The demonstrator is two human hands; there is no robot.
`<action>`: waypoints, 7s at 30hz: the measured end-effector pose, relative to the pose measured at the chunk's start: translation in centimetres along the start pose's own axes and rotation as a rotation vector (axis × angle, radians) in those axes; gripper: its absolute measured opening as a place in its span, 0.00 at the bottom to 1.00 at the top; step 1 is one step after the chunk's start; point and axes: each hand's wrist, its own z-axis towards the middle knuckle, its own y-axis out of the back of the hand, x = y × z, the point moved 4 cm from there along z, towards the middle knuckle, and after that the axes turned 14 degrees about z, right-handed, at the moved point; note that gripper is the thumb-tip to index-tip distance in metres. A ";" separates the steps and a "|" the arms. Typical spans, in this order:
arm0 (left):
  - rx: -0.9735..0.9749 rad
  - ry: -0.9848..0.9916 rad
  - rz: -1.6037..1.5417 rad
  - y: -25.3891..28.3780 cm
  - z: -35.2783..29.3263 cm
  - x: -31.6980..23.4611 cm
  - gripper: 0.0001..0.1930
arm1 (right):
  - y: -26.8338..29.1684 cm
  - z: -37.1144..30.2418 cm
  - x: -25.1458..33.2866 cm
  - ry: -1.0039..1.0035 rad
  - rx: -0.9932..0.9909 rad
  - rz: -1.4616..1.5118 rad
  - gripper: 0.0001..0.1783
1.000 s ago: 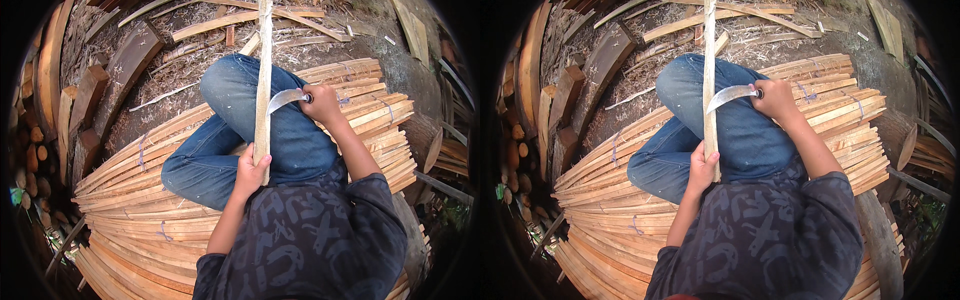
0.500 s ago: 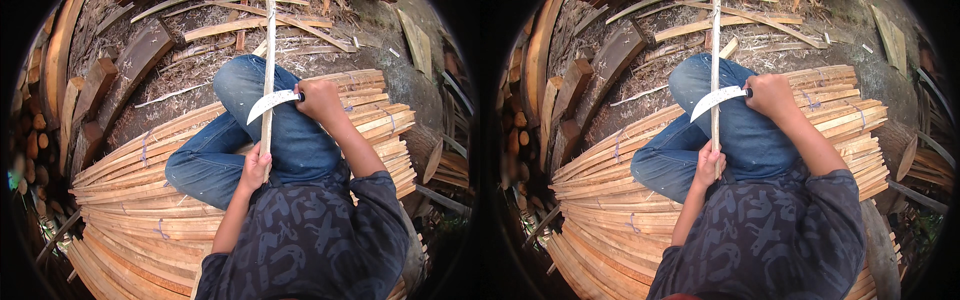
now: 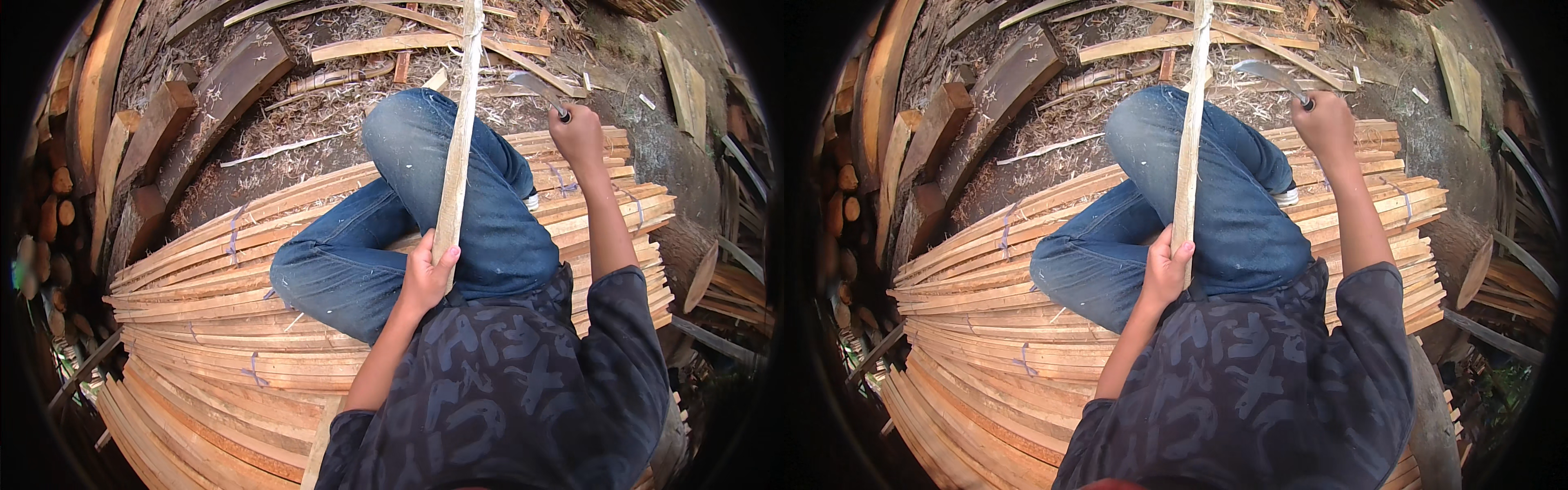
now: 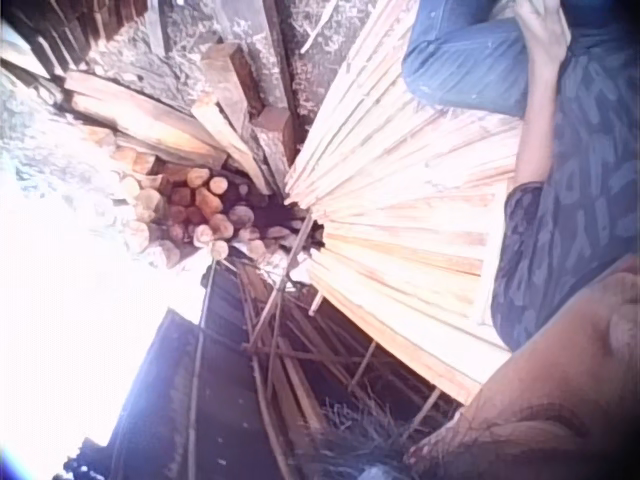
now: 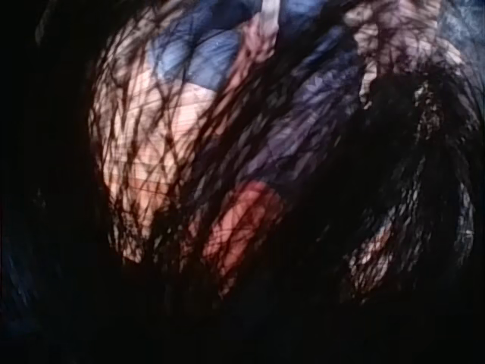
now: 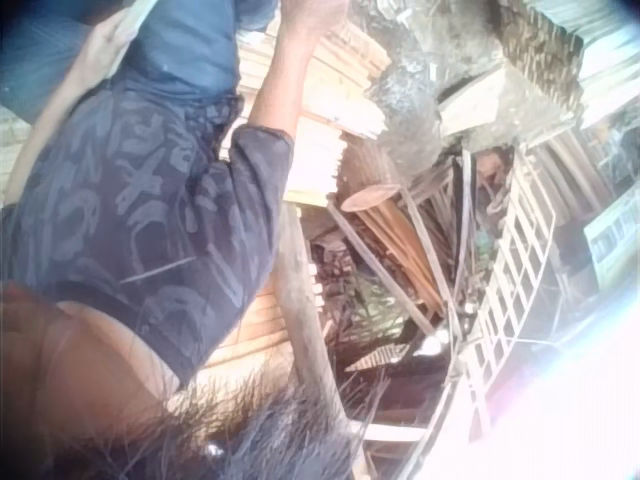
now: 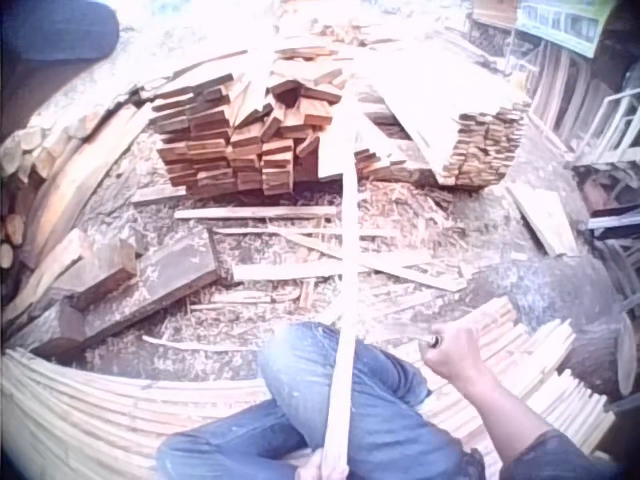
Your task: The person sits cross-legged on the ground and uses a curved knife to shave thin strips from a long piece of wood. They hold the wood against their leg and repeatedly scrape the blade along its length to remove the outer layer.
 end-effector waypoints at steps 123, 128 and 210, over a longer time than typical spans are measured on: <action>0.796 0.189 -1.195 -2.2 -0.1 -0.8 0.25 | -3.6 3.2 5.1 -0.027 -0.047 0.022 0.12; 0.787 0.157 -1.194 -2.3 -0.7 -0.2 0.25 | -3.2 -0.5 7.4 0.420 0.271 -0.049 0.13; 0.627 -0.248 -1.156 4.8 2.8 -7.9 0.15 | 6.2 -4.5 18.8 0.824 0.085 0.688 0.21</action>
